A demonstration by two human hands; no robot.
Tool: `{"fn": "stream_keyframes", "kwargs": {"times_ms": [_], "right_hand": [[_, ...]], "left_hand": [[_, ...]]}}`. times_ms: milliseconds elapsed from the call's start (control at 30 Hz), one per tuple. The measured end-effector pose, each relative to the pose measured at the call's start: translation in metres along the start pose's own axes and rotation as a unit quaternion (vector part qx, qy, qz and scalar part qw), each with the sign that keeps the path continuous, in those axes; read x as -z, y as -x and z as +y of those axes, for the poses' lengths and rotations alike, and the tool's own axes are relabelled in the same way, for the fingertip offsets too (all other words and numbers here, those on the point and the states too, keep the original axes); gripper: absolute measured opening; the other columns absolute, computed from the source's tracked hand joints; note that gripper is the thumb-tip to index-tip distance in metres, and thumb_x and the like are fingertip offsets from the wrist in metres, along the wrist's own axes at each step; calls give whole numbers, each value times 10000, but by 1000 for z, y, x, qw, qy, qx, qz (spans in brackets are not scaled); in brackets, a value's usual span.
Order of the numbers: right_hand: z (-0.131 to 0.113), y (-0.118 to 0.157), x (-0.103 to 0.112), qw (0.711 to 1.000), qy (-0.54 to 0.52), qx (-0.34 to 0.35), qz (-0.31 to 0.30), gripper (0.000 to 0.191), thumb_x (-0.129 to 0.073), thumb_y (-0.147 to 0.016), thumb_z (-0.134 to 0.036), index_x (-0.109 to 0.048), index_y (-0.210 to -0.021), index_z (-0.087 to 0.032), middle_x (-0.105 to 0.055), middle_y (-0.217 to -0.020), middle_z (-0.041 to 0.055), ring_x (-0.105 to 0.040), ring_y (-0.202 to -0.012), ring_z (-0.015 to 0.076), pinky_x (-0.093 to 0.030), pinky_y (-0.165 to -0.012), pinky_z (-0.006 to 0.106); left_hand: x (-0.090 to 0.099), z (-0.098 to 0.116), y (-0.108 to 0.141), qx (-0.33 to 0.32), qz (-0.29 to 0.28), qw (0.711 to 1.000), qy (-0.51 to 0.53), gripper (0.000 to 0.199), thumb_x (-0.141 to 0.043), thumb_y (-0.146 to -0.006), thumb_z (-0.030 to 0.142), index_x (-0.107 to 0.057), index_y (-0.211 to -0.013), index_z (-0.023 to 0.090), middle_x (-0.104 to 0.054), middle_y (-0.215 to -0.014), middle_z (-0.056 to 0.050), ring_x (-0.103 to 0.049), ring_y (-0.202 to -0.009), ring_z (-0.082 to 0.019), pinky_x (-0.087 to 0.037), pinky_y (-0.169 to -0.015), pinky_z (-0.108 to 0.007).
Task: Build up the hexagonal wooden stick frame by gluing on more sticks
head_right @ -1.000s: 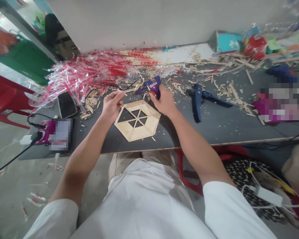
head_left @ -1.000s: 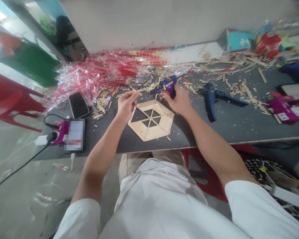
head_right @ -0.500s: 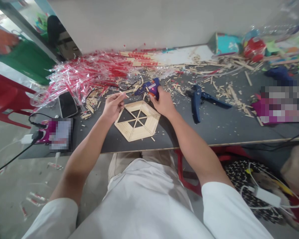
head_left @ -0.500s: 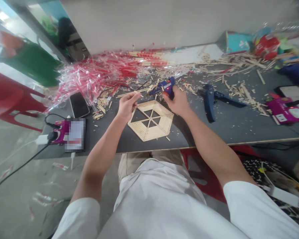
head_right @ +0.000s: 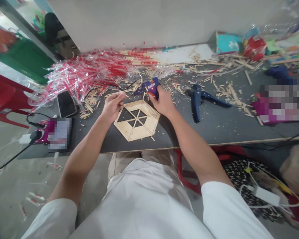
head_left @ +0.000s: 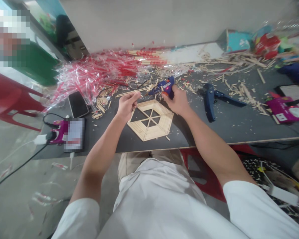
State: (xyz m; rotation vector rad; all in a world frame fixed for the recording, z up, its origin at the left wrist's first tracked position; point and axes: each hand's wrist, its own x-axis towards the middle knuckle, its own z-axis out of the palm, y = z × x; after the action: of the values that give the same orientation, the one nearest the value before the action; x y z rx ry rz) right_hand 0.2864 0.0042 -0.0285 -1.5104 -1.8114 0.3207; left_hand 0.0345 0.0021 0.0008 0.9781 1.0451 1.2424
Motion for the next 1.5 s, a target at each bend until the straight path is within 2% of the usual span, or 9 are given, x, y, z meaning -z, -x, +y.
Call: {"fn": "stream_keyframes", "kwargs": {"times_ms": [433, 633, 833, 967, 1067, 1167, 1300, 1367, 1500], "right_hand": [[-2, 0, 2, 1000, 10, -5, 4, 293, -624, -919, -513, -595, -1042, -248, -698, -823, 104, -681, -776, 322, -559, -782, 491], [-4, -2, 10, 999, 9, -37, 27, 294, -709, -888, -452, -605, -1062, -239, -734, -945, 129, -711, -878, 347, -568, -893, 537], [27, -8, 17, 992, 49, -94, 75, 461, -823, -807, -557, -631, -1025, -199, -730, -981, 160, -706, -998, 381, -546, -982, 591], [43, -7, 19, 986, 103, -97, 83, 552, -874, -772, -552, -662, -1083, -148, -709, -1107, 222, -651, -1158, 441, -496, -1048, 660], [31, -2, 23, 983, 137, -74, 94, 487, -841, -834, -477, -681, -1137, -131, -649, -1265, 268, -560, -1306, 477, -428, -1114, 703], [3, 3, 26, 990, 104, -23, 94, 272, -727, -933, -387, -704, -1119, -190, -650, -1295, 225, -549, -1328, 440, -410, -1142, 692], [-37, 12, 18, 995, -39, 89, 6, 74, -690, -938, -327, -726, -965, -269, -741, -1081, 110, -655, -1176, 333, -474, -1124, 582], [-49, 16, 11, 988, -111, 99, -32, 71, -740, -890, -336, -740, -923, -274, -752, -1073, 84, -678, -1160, 312, -502, -1097, 545], [-56, 18, 4, 967, -224, 67, -96, 117, -751, -867, -375, -745, -905, -265, -780, -999, 48, -729, -1038, 271, -545, -1023, 501]], "left_hand": [[2, 4, 1, 5, -24, 1000, 1, 296, -977, -707, 374, -746, -708, 189, -649, -684, 26, -453, -486, -15, -336, -417, -153], [2, 5, 3, -7, -60, 998, -28, 242, -951, -736, 347, -765, -723, 192, -666, -711, 15, -447, -501, -23, -352, -444, -171], [2, -1, 2, -43, -93, 993, -57, 319, -987, -637, 432, -784, -719, 199, -675, -685, 11, -440, -511, -37, -341, -465, -186], [2, -4, 4, -62, -126, 982, -123, 324, -994, -587, 402, -794, -723, 186, -737, -738, -18, -565, -599, -75, -426, -562, -208], [1, -6, 6, -86, -127, 974, -168, 266, -969, -615, 360, -813, -736, 182, -736, -727, -24, -579, -620, -90, -436, -601, -231], [0, -5, 9, -110, -124, 967, -195, 199, -932, -678, 347, -830, -754, 194, -740, -727, -31, -555, -603, -98, -411, -587, -249], [-3, 1, 13, -138, -132, 952, -237, 198, -949, -677, 364, -837, -734, 212, -754, -751, -35, -556, -620, -107, -408, -602, -260], [-4, 3, 14, -149, -138, 946, -252, 238, -975, -653, 401, -837, -727, 221, -755, -763, -34, -573, -644, -113, -421, -623, -261], [-4, 3, 14, -160, -138, 942, -261, 286, -986, -647, 459, -831, -722, 230, -751, -762, -29, -577, -650, -118, -427, -631, -265]]}}
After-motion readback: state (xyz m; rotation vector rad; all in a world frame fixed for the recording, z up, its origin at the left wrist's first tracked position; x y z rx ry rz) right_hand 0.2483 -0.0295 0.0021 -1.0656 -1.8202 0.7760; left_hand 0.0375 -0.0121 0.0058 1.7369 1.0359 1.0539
